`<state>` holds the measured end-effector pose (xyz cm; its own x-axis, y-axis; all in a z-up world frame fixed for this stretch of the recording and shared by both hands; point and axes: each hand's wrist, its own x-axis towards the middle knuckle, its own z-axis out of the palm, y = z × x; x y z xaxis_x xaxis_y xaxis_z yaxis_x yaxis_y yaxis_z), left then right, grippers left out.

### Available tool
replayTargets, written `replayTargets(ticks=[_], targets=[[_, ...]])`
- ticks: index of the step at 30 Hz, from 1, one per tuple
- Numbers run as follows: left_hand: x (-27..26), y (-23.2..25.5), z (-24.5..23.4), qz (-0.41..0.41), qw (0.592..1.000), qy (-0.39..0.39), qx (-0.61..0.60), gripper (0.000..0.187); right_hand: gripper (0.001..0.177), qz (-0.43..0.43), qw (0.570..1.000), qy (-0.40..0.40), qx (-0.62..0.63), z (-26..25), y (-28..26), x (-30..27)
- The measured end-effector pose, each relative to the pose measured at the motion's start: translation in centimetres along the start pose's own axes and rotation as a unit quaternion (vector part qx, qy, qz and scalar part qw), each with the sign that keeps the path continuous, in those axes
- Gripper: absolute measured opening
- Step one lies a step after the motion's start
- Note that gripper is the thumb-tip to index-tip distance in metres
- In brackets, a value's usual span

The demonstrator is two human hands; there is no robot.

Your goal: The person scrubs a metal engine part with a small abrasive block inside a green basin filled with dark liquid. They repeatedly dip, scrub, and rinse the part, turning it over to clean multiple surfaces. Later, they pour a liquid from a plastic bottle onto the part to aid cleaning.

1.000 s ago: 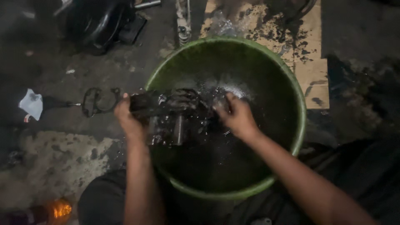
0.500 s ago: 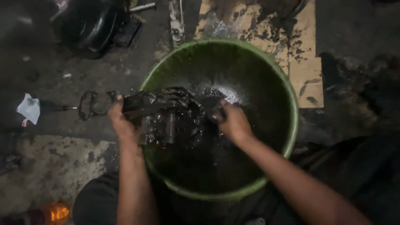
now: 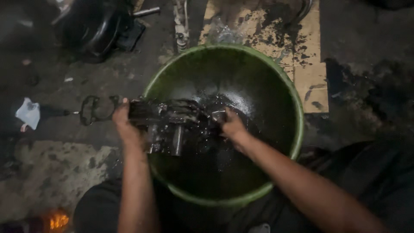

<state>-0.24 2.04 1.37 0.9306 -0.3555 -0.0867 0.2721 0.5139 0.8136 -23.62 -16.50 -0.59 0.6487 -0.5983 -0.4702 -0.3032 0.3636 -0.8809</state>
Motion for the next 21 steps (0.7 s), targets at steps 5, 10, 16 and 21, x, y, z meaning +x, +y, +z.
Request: replayTargets(ticks=[5, 10, 16, 21], targets=[[-0.4, -0.1, 1.9, 0.014, 0.997, -0.052, -0.055, 0.023, 0.065, 0.103, 0.981, -0.011, 0.166, 0.5, -1.1, -1.2], [-0.9, -2.0, 2.8, -0.06, 0.996, -0.008, -0.058, 0.033, 0.05, 0.076, 0.986, 0.105, 0.1, -1.0, -4.2, -2.6], [-1.0, -2.9, 5.3, -0.178, 0.982, 0.065, 0.02, 0.043, 0.025, -0.113, 0.979, 0.156, 0.063, -1.2, -5.2, -5.1], [-1.0, -4.3, 4.2, -0.261, 0.957, 0.079, 0.098, 0.063, 0.02, -0.254, 0.952, 0.172, 0.007, -1.7, -1.2, -2.9]])
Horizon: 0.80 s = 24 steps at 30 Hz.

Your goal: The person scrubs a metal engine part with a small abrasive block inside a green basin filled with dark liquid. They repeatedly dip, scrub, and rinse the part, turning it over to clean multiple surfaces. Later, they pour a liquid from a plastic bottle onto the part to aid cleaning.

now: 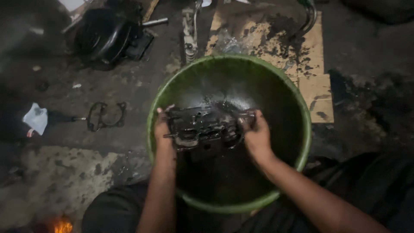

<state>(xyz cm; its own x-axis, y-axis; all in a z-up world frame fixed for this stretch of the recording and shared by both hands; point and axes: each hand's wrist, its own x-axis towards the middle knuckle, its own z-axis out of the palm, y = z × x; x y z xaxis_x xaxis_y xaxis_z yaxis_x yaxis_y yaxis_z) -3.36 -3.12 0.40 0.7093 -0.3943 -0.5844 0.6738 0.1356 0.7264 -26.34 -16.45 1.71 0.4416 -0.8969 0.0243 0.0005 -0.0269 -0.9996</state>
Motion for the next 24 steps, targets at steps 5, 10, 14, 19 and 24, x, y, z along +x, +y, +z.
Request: replayTargets(ticks=[5, 10, 14, 19, 24], targets=[[-0.3, -0.3, -0.8, 0.039, 0.985, -0.014, -0.166, 0.056, 0.027, -0.018, 0.999, -0.004, -0.037, 0.2, 1.9, 0.0], [-3.5, -0.4, -1.1, 0.105, 0.967, -0.056, -0.226, 0.05, 0.026, -0.003, 1.0, -0.005, -0.025, 0.2, 1.4, 0.8], [-7.3, 1.4, -1.2, 0.23, 0.951, 0.02, 0.204, 0.053, 0.053, -0.004, 0.982, -0.001, -0.188, 0.9, 1.0, 0.2], [-14.4, 3.6, -0.1, 0.488, 0.603, -0.072, 0.627, 0.077, 0.044, 0.009, 0.981, -0.069, -0.18, 1.7, 0.0, -0.6], [-17.6, 0.9, 4.2, 0.391, 0.497, -0.053, 0.773, 0.105, 0.058, -0.007, 0.975, -0.099, -0.198, 0.5, 0.3, 1.5]])
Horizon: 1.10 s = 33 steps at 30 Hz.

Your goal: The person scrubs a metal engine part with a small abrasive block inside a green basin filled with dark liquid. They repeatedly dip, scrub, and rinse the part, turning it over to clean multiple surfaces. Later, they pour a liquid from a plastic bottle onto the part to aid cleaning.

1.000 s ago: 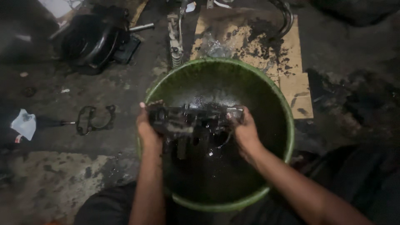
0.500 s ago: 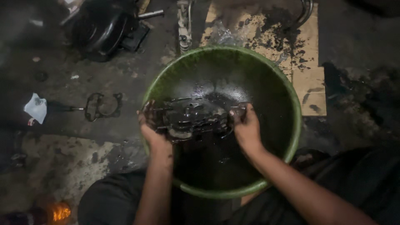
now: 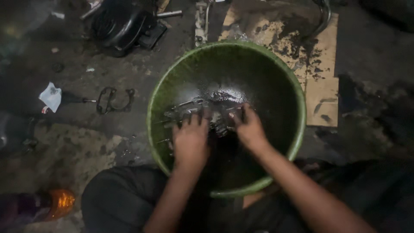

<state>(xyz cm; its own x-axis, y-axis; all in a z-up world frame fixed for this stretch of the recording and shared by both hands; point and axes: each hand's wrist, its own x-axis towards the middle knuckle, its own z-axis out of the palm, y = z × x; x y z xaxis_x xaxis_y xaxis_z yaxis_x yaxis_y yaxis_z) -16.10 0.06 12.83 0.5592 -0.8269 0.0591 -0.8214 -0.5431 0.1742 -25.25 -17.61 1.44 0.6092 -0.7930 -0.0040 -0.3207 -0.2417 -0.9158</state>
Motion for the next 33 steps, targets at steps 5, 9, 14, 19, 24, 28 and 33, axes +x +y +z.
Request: replayTargets(ticks=[5, 9, 14, 19, 24, 28, 33], targets=[[-0.1, -2.2, 2.4, 0.042, 0.997, 0.064, -0.019, 0.087, 0.046, -0.111, 0.993, 0.026, -0.033, -2.3, -2.6, 1.0], [-1.5, -2.0, 4.3, 0.06, 0.997, 0.041, 0.01, 0.091, 0.04, -0.337, 0.923, -0.075, -0.17, -2.7, -5.9, 1.0], [-4.9, -0.1, 8.3, 0.105, 0.977, 0.142, 0.119, 0.068, 0.056, -0.3, 0.909, -0.196, -0.212, -3.8, -7.1, -2.5], [-5.4, 0.3, 9.2, 0.096, 0.985, 0.114, 0.092, 0.064, 0.044, -0.311, 0.893, -0.186, -0.267, -5.8, -6.7, -6.8], [-6.1, -0.1, 9.0, 0.139, 0.985, 0.028, 0.102, 0.036, 0.048, -0.314, 0.916, -0.113, -0.224, -3.1, -5.5, -2.1], [-5.7, 0.0, 8.8, 0.126, 0.983, 0.098, 0.089, 0.053, 0.039, -0.248, 0.938, -0.175, -0.167, -3.2, -5.5, -1.3], [-5.3, 0.2, 9.5, 0.159, 0.976, 0.104, 0.11, 0.053, 0.05, -0.351, 0.881, -0.161, -0.273, -6.0, -5.9, -6.3]])
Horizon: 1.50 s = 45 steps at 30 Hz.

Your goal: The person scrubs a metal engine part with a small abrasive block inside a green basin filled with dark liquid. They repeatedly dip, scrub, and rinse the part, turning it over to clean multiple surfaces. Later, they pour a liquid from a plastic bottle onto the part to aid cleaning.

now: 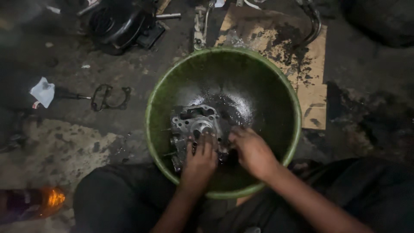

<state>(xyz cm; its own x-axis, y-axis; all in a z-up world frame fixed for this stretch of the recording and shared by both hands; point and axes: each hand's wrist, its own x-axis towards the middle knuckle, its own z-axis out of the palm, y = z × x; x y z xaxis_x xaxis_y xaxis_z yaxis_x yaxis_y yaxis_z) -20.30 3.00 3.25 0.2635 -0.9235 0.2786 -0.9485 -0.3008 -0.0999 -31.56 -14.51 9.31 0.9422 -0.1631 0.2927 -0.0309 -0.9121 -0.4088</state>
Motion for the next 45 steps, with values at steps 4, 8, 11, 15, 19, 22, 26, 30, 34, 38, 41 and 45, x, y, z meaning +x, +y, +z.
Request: replayTargets(ticks=[4, 8, 11, 15, 19, 22, 26, 30, 34, 38, 41, 45], targets=[[0.4, 1.4, -0.5, 0.024, 0.999, -0.032, 0.011, 0.056, 0.048, 0.159, 0.98, 0.0, 0.117, 0.8, 1.4, 3.5], [0.1, 0.7, -1.9, -0.006, 0.999, -0.043, 0.018, 0.059, 0.045, 0.152, 0.984, 0.066, 0.062, 2.3, 1.0, 2.4], [-0.1, 0.0, -1.9, -0.021, 1.0, -0.022, -0.007, 0.063, 0.055, 0.046, 0.997, 0.057, 0.034, 1.8, -0.7, -1.4], [0.4, 0.1, -1.0, -0.006, 0.999, -0.047, -0.014, 0.064, 0.055, 0.123, 0.992, 0.015, 0.018, 1.9, -1.9, -1.7], [0.0, -0.3, -1.7, -0.037, 0.999, -0.003, -0.027, 0.063, 0.039, 0.201, 0.976, 0.07, 0.054, 3.4, 0.1, 1.3], [0.3, -0.4, -3.4, -0.022, 0.999, 0.026, -0.02, 0.068, 0.032, 0.163, 0.976, 0.139, 0.039, 5.0, 2.1, 4.9], [0.1, -1.4, -5.9, 0.045, 0.949, -0.3, -0.081, 0.068, 0.025, 0.144, 0.975, 0.151, 0.079, 5.0, 2.7, 6.3], [-2.2, -3.6, -3.5, -0.109, 0.951, 0.154, -0.243, 0.059, 0.029, 0.254, 0.956, 0.077, 0.128, 4.3, 0.1, 1.9], [-0.1, -8.2, 3.6, -0.433, 0.784, 0.213, -0.39, 0.074, 0.037, 0.214, 0.967, 0.051, 0.13, 4.5, -3.9, -2.5], [0.7, -9.8, 5.5, -0.485, 0.675, 0.103, -0.546, 0.08, 0.026, 0.224, 0.947, 0.106, 0.207, 4.2, -3.4, 2.5], [0.4, -9.1, 4.2, -0.462, 0.682, 0.091, -0.56, 0.068, 0.026, 0.151, 0.97, 0.16, 0.1, 3.9, -2.4, 8.7], [0.6, -9.8, 4.7, -0.439, 0.679, 0.104, -0.579, 0.051, 0.02, 0.113, 0.98, 0.1, 0.133, 6.6, -5.5, 10.3]])
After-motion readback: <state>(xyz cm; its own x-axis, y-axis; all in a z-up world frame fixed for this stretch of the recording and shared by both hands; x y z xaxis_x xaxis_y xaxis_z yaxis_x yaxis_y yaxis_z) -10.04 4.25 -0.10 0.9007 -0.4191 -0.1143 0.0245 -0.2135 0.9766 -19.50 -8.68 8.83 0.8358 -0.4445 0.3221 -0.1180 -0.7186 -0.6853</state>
